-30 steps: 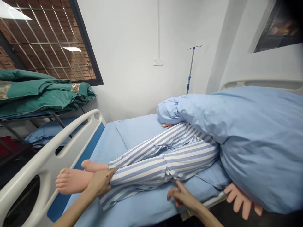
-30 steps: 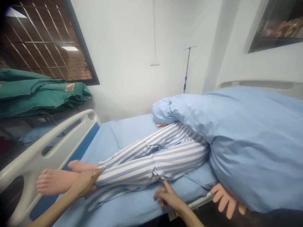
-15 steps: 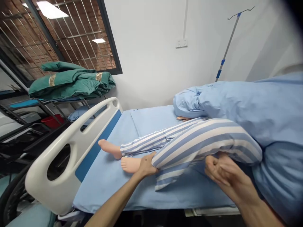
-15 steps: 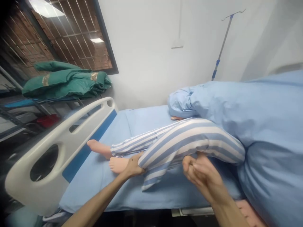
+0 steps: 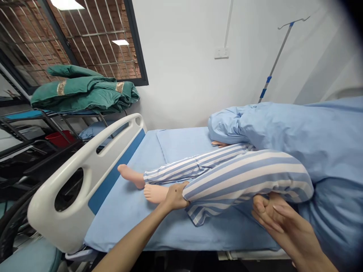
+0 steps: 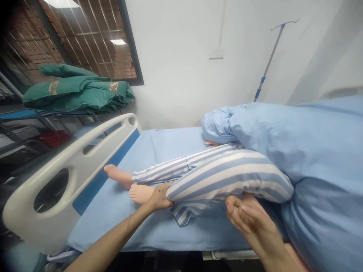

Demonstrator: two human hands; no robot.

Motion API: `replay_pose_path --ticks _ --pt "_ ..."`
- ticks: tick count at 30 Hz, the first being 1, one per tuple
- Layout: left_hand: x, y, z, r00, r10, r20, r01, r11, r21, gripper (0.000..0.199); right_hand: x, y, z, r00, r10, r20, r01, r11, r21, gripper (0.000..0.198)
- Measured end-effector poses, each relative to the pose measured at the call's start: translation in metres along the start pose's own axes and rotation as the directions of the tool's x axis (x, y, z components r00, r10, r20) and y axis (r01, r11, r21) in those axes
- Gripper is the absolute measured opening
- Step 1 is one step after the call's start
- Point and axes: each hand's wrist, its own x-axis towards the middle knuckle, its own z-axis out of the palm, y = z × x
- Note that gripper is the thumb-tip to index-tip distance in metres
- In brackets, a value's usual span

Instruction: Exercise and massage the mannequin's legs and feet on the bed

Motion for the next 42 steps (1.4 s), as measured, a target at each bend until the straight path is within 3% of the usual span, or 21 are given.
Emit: replay_pose_path --ticks 5,11,17,22,27,33,38,42 --pt "-0.026 -0.024 -0.05 1.0 0.005 0.024 -0.009 0.988 0.153 0.032 -0.002 0.029 0.008 0.999 0.043 -0.024 -0.039 0.988 0.148 0.016" --pt "-0.078 -0.057 -0.094 0.991 -0.103 0.085 0.06 0.911 0.408 0.037 0.014 0.105 0.018 0.977 0.211 -0.021 -0.194 0.931 0.31 0.019" --pt "-0.093 -0.076 -0.091 0.98 -0.133 0.15 0.023 0.819 0.574 0.048 0.034 0.182 0.006 0.958 0.285 -0.029 -0.238 0.848 0.473 0.022" --pt "-0.09 -0.092 -0.07 0.974 -0.149 0.169 0.029 0.827 0.562 0.056 0.042 0.197 -0.003 0.947 0.318 -0.037 -0.258 0.826 0.501 0.021" --pt "-0.092 -0.102 -0.058 0.974 -0.145 0.175 0.026 0.835 0.549 0.06 0.042 0.194 -0.003 0.941 0.339 0.027 -0.296 0.78 0.551 0.02" --pt "-0.092 -0.105 -0.04 0.98 -0.184 0.074 0.129 0.874 0.469 0.064 0.028 0.167 0.005 0.968 0.206 0.145 -0.252 0.783 0.569 0.02" --pt "-0.069 -0.093 -0.021 0.989 -0.148 -0.025 0.149 0.943 0.298 0.059 0.014 0.093 0.018 0.965 -0.01 0.261 -0.135 0.837 0.53 0.017" --pt "-0.021 -0.052 0.003 0.992 -0.119 -0.05 0.124 0.986 0.111 0.047 0.019 0.02 0.028 0.951 -0.137 0.277 -0.04 0.835 0.549 0.02"
